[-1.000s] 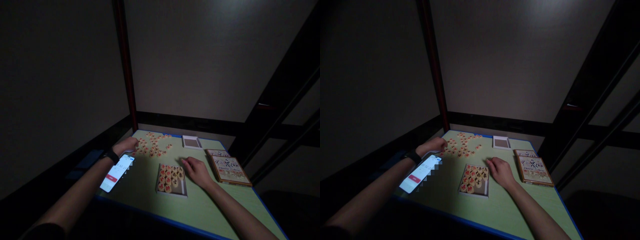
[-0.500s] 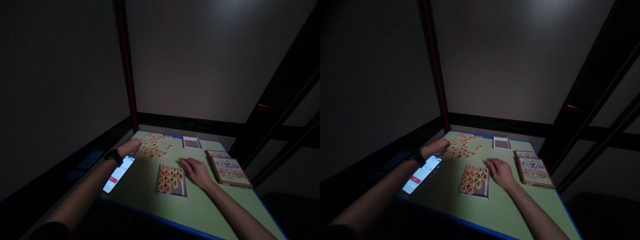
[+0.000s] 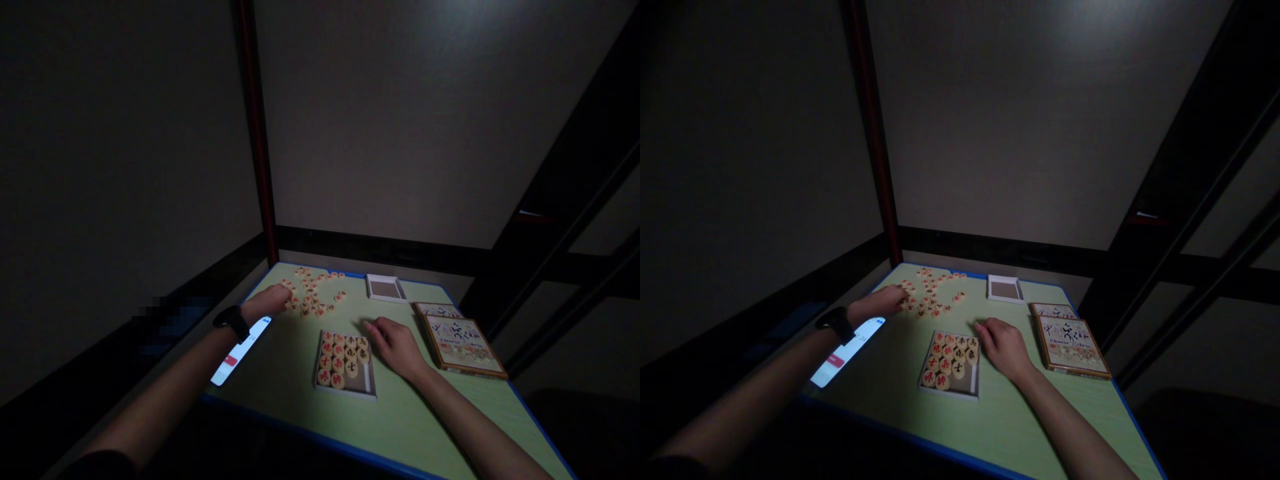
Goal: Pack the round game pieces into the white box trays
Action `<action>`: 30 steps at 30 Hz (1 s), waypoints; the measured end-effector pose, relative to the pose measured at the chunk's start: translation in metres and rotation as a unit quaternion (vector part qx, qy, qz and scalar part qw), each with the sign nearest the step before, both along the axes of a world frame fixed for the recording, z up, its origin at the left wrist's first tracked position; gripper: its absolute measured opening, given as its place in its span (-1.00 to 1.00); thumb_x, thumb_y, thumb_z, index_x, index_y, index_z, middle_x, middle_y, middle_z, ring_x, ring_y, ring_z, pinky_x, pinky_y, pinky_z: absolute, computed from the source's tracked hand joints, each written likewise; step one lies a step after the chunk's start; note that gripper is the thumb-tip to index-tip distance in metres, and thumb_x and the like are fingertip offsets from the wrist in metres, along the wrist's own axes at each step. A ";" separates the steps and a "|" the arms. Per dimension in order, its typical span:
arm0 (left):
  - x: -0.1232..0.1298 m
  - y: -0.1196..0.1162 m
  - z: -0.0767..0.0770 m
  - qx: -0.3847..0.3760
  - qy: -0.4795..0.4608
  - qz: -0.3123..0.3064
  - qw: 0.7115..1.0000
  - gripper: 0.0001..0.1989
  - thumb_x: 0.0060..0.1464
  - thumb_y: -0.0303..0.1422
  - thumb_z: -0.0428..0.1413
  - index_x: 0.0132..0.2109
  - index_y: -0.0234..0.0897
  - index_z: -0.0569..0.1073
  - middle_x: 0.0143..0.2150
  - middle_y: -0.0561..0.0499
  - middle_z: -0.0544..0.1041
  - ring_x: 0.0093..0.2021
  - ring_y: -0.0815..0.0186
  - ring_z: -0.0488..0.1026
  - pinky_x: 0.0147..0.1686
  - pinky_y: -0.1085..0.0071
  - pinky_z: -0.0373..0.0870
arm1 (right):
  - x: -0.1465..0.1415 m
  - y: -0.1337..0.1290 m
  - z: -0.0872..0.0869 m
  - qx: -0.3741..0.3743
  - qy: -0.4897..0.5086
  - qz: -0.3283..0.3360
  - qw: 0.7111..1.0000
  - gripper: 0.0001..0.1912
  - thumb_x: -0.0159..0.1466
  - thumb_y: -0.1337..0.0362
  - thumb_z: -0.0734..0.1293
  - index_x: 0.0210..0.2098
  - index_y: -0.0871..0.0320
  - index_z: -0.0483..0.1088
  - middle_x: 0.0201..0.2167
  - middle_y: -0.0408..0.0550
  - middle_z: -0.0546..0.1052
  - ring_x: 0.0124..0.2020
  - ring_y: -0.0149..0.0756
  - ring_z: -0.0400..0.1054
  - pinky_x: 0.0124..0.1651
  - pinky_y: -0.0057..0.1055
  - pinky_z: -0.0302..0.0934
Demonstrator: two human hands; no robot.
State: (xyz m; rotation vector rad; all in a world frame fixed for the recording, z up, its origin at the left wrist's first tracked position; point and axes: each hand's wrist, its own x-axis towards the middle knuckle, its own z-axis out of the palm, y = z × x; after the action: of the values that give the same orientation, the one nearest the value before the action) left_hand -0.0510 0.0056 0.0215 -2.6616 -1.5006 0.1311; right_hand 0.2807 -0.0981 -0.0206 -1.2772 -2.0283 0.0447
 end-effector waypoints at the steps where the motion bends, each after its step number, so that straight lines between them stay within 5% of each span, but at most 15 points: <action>1: 0.001 -0.001 0.001 0.004 -0.001 0.001 1.000 -0.84 0.04 -0.50 0.08 -0.23 -0.30 0.53 -0.18 -0.14 0.57 -0.12 0.18 0.50 -0.14 0.37 0.39 | 0.000 0.000 0.000 -0.001 0.004 0.000 1.000 -0.47 0.41 -0.07 0.06 -0.50 0.11 0.34 -0.59 -0.08 0.45 -0.55 -0.30 0.33 -0.42 -0.41 0.13; 5: 0.017 -0.014 0.016 0.019 -0.029 -0.007 0.999 -0.85 0.07 -0.48 0.08 -0.22 -0.32 0.52 -0.18 -0.15 0.57 -0.10 0.17 0.49 -0.06 0.34 0.38 | -0.002 -0.001 0.002 -0.030 0.071 0.004 0.997 -0.50 0.38 -0.07 0.13 -0.48 0.12 0.38 -0.55 -0.06 0.49 -0.51 -0.28 0.35 -0.39 -0.39 0.17; 8: 0.047 -0.037 0.029 0.024 -0.101 -0.063 0.993 -0.84 0.12 -0.46 0.07 -0.16 -0.32 0.51 -0.10 -0.14 0.56 -0.03 0.17 0.47 0.04 0.30 0.34 | -0.007 -0.001 0.009 -0.099 0.210 0.019 0.973 -0.56 0.30 -0.11 0.24 -0.38 0.14 0.45 -0.52 -0.07 0.52 -0.48 -0.27 0.39 -0.37 -0.36 0.24; 10: 0.071 -0.056 0.033 0.034 -0.180 -0.116 0.976 -0.76 0.17 -0.43 0.06 -0.02 -0.27 0.46 -0.03 -0.09 0.55 0.02 0.21 0.44 0.08 0.30 0.32 | -0.010 -0.003 0.014 -0.177 0.344 0.065 0.920 -0.56 0.20 -0.12 0.36 -0.25 0.14 0.48 -0.41 -0.04 0.58 -0.41 -0.23 0.47 -0.32 -0.32 0.33; 13: 0.104 -0.082 0.034 0.030 -0.261 -0.195 0.945 -0.78 0.22 -0.39 0.05 -0.01 -0.26 0.45 -0.05 -0.05 0.55 -0.01 0.26 0.45 0.06 0.33 0.34 | -0.015 -0.007 0.021 -0.303 0.495 0.154 0.800 -0.48 0.05 -0.02 0.52 -0.07 0.08 0.49 -0.15 0.01 0.61 -0.25 -0.19 0.54 -0.14 -0.23 0.41; 16: 0.125 -0.096 0.030 0.010 -0.285 -0.192 0.939 -0.80 0.20 -0.40 0.08 -0.03 -0.27 0.47 -0.11 -0.05 0.55 -0.08 0.26 0.48 -0.05 0.35 0.39 | -0.015 -0.011 0.024 -0.368 0.541 0.190 0.732 -0.49 -0.02 0.15 0.59 -0.08 0.08 0.54 -0.18 -0.03 0.64 -0.25 -0.25 0.55 -0.11 -0.27 0.44; 24: 0.135 -0.101 0.026 0.003 -0.332 -0.166 0.928 -0.79 0.21 -0.42 0.09 -0.01 -0.25 0.46 -0.10 -0.04 0.56 -0.08 0.25 0.48 -0.05 0.32 0.39 | -0.003 -0.006 0.023 -0.365 0.572 0.182 0.712 -0.57 -0.10 0.26 0.63 -0.21 0.13 0.60 -0.34 -0.05 0.66 -0.37 -0.32 0.56 -0.26 -0.44 0.48; 30: 0.135 -0.116 0.013 -0.057 -0.305 -0.177 0.934 -0.90 0.18 -0.46 0.09 -0.17 -0.27 0.48 -0.14 -0.02 0.52 -0.11 0.29 0.45 -0.07 0.39 0.36 | 0.009 0.007 0.019 -0.317 0.611 0.136 0.712 -0.62 -0.09 0.26 0.63 -0.27 0.18 0.60 -0.27 0.02 0.66 -0.29 -0.25 0.57 -0.08 -0.32 0.47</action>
State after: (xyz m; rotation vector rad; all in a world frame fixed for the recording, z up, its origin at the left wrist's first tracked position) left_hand 0.0845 -0.1106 0.0349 -3.1892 -1.0969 -0.7129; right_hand 0.2899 -0.0911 -0.0015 -0.8194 -0.9372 1.4382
